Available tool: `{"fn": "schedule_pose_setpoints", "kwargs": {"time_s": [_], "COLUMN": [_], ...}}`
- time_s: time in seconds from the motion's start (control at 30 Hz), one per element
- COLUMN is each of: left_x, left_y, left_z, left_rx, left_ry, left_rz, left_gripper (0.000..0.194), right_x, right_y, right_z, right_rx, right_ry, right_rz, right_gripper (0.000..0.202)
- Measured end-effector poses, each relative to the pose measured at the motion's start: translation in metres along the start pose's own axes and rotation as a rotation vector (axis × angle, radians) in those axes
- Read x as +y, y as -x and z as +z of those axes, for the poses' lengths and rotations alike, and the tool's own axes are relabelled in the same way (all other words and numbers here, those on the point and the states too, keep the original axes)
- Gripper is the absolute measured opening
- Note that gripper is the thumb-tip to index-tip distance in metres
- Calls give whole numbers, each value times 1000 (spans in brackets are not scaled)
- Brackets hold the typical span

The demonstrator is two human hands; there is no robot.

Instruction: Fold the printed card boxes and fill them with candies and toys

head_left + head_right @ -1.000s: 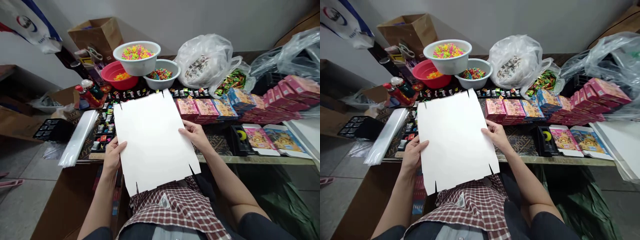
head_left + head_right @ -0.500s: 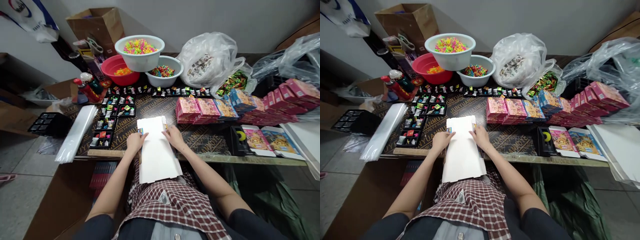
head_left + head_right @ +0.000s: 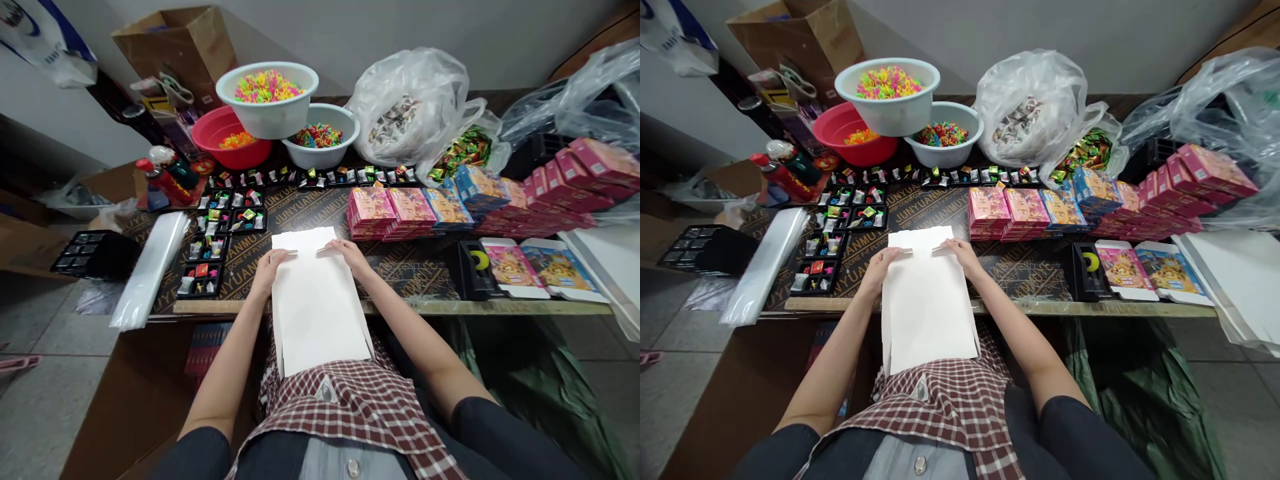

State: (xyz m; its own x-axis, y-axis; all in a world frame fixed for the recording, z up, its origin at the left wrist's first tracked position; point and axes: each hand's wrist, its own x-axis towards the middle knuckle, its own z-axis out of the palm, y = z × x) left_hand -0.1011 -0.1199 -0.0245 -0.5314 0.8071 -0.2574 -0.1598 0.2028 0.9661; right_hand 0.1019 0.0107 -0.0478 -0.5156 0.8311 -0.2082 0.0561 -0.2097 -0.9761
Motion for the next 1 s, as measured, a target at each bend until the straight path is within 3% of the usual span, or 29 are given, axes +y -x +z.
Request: {"fn": "schedule_pose_setpoints", "kwargs": {"time_s": [0.13, 0.23, 0.33, 0.47, 0.57, 0.63, 0.7, 0.8, 0.9, 1.0], "left_x": [7, 8, 5, -3, -4, -1, 6, 19, 30, 34], "left_y": [-11, -21, -27, -28, -29, -32, -37, -46, -50, -47], "left_z": [-11, -20, -23, -21, -21, -24, -27, -29, -21, -7], "left_rx": [-9, 21, -29, -60, -76, -137, -224, -390, -547, -558], "left_ry": [-49, -69, -123, -162, -170, -220, -299, -544, -1082, -1359], "left_rz": [11, 4, -11, 6, 12, -13, -48, -6, 236, 399], "left_gripper": [30, 43, 40, 37, 45, 54, 57, 41, 20, 12], "right_x": [2, 6, 9, 8, 0, -7, -15, -27, -40, -50], "right_y": [-13, -21, -25, -22, -19, -20, -24, -32, -38, -35], "right_z": [-5, -5, -4, -3, -7, -13, -19, -24, -18, -3], "right_rx": [89, 180, 148, 89, 22, -38, -127, -310, -418, -472], "right_ry": [67, 134, 215, 277, 175, 112, 136, 393, 833, 1246], "right_rz": [-5, -39, -79, -127, 50, 187, 235, 126, -123, -324], "right_gripper": [36, 39, 38, 55, 61, 64, 62, 53, 31, 3]}}
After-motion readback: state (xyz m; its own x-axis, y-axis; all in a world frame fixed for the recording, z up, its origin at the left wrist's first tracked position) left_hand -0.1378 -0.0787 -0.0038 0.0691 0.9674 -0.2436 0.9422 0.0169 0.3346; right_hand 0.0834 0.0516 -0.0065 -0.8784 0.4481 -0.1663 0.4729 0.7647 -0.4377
